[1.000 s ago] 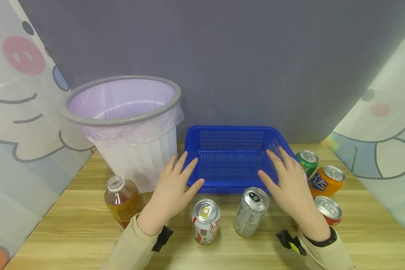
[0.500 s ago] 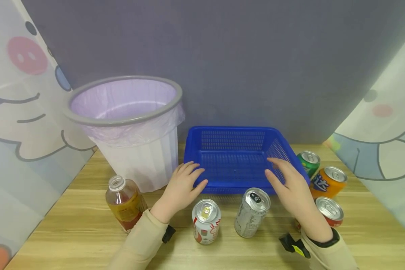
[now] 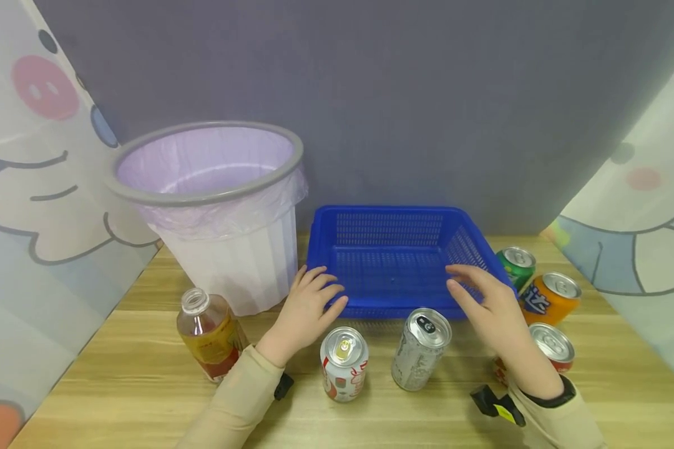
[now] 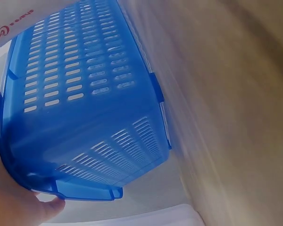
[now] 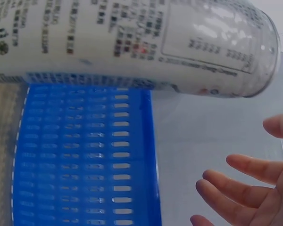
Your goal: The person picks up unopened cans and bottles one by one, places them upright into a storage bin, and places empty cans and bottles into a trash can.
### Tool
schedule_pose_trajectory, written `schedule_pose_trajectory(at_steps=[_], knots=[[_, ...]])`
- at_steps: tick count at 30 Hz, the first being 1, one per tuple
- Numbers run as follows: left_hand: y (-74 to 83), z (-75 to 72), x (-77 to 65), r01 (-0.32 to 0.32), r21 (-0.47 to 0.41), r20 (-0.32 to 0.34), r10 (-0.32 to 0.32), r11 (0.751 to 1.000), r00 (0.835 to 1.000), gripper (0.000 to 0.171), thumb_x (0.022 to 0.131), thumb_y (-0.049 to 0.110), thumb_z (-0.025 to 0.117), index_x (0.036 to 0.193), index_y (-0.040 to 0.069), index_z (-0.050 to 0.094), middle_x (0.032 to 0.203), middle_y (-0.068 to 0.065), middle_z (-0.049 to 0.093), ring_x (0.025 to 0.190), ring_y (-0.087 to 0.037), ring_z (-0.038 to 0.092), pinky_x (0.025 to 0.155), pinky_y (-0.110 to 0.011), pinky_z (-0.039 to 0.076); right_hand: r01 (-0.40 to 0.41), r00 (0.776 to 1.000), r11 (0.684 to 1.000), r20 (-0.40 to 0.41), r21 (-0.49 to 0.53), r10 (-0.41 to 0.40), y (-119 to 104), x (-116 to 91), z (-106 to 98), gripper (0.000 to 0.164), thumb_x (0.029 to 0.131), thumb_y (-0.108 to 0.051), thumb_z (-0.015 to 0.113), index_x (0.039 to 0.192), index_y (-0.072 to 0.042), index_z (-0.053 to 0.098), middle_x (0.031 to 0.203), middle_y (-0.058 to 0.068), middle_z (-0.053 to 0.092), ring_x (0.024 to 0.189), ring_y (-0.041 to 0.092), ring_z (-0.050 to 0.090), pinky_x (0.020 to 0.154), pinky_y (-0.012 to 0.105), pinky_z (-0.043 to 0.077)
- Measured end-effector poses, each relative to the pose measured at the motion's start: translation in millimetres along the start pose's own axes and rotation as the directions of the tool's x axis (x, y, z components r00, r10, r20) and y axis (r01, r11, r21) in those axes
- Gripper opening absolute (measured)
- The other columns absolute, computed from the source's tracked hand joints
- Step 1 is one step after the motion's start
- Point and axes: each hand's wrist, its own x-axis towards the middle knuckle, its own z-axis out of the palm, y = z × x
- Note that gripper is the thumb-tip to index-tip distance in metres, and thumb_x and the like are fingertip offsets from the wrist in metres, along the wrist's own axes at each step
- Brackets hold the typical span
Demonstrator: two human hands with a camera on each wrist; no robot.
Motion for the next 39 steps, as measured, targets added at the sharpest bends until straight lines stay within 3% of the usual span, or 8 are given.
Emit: schedule_pose_trajectory(at_steps=[7, 17, 24, 28, 33, 34, 35, 39], knots=[[-2.0, 1.9, 0.1, -0.004, -0.021, -0.018, 0.004, 1.000, 1.000, 0.028, 0.093, 0.034, 0.050, 0.098, 0.015, 0.070, 0.110, -0.005, 0.065, 0.123, -0.031, 0.048, 0.107, -0.060, 0.027, -0.005, 0.999, 0.999, -0.034, 0.053, 0.007, 2.1, 0.5, -7.5, 0.025, 0.092, -0.019, 0.055, 0.113, -0.008, 0.063, 0.106, 0.012, 0.069, 0.093, -0.026, 0.042, 0.081, 0.002, 0.035], [-1.0, 4.9, 1.7, 0.001, -0.042, 0.006, 0.000, 0.999, 1.000, 0.031, 0.094, 0.037, 0.049, 0.099, 0.015, 0.070, 0.110, -0.004, 0.065, 0.123, -0.031, 0.048, 0.108, -0.060, 0.025, -0.039, 0.998, 0.998, -0.039, 0.053, 0.041, 11.4, -3.8, -18.8, 0.024, 0.091, -0.017, 0.057, 0.113, -0.011, 0.064, 0.104, 0.013, 0.069, 0.092, -0.029, 0.041, 0.078, 0.002, 0.034], [-2.6, 4.5, 1.0, 0.002, -0.040, -0.004, -0.003, 0.999, 1.000, 0.031, 0.094, 0.037, 0.048, 0.099, 0.016, 0.070, 0.110, -0.004, 0.065, 0.124, -0.031, 0.047, 0.109, -0.060, 0.024, -0.007, 1.000, 1.000, 0.005, 0.003, 0.007, 12.8, 4.6, -38.2, 0.026, 0.091, -0.019, 0.057, 0.115, -0.011, 0.062, 0.106, 0.014, 0.068, 0.091, -0.028, 0.040, 0.075, 0.004, 0.036], [-2.4, 3.1, 1.0, 0.003, -0.040, -0.004, -0.003, 0.999, 1.000, 0.030, 0.094, 0.037, 0.049, 0.099, 0.015, 0.070, 0.110, -0.004, 0.065, 0.123, -0.031, 0.047, 0.108, -0.060, 0.025, 0.019, 0.999, 0.999, 0.033, -0.042, -0.018, 16.9, 14.7, -50.1, 0.027, 0.091, -0.021, 0.058, 0.116, -0.011, 0.062, 0.107, 0.015, 0.068, 0.091, -0.014, 0.055, 0.072, 0.005, 0.036], [-1.2, 1.5, 1.3, 0.007, -0.040, 0.004, -0.007, 0.999, 1.000, 0.030, 0.094, 0.037, 0.049, 0.099, 0.015, 0.070, 0.110, -0.004, 0.065, 0.124, -0.031, 0.047, 0.108, -0.060, 0.025, 0.035, 0.996, 0.995, 0.087, -0.092, -0.027, 23.7, 29.3, -58.9, 0.027, 0.091, -0.023, 0.058, 0.115, -0.011, 0.063, 0.105, 0.015, 0.069, 0.087, -0.009, 0.057, 0.070, 0.005, 0.037], [-1.1, 1.4, 1.4, 0.008, -0.043, 0.006, -0.008, 0.999, 1.000, 0.030, 0.094, 0.036, 0.049, 0.099, 0.015, 0.070, 0.110, -0.004, 0.065, 0.124, -0.031, 0.047, 0.109, -0.060, 0.024, 0.035, 0.994, 0.995, 0.102, -0.097, -0.025, 25.3, 32.5, -60.0, 0.027, 0.091, -0.023, 0.057, 0.115, -0.010, 0.063, 0.105, 0.016, 0.068, 0.088, 0.000, 0.062, 0.070, 0.007, 0.039], [-0.9, 1.5, 1.4, 0.009, -0.042, 0.007, -0.008, 0.999, 1.000, 0.031, 0.094, 0.037, 0.048, 0.099, 0.015, 0.070, 0.110, -0.003, 0.065, 0.124, -0.030, 0.047, 0.108, -0.060, 0.024, 0.029, 0.992, 0.995, 0.123, -0.099, -0.017, 27.2, 35.6, -61.2, 0.028, 0.092, -0.024, 0.056, 0.115, -0.009, 0.062, 0.106, 0.017, 0.068, 0.090, 0.002, 0.062, 0.071, 0.013, 0.044], [-1.0, 1.6, 1.5, 0.008, -0.042, 0.010, -0.008, 0.999, 1.000, 0.031, 0.094, 0.036, 0.048, 0.099, 0.015, 0.070, 0.110, -0.004, 0.065, 0.124, -0.030, 0.047, 0.108, -0.061, 0.025, -0.021, 0.970, 0.994, 0.239, -0.110, 0.047, 35.2, 47.6, -65.9, 0.034, 0.095, -0.028, 0.050, 0.118, -0.005, 0.059, 0.112, 0.024, 0.063, 0.100, 0.043, 0.059, 0.078, 0.048, 0.050]])
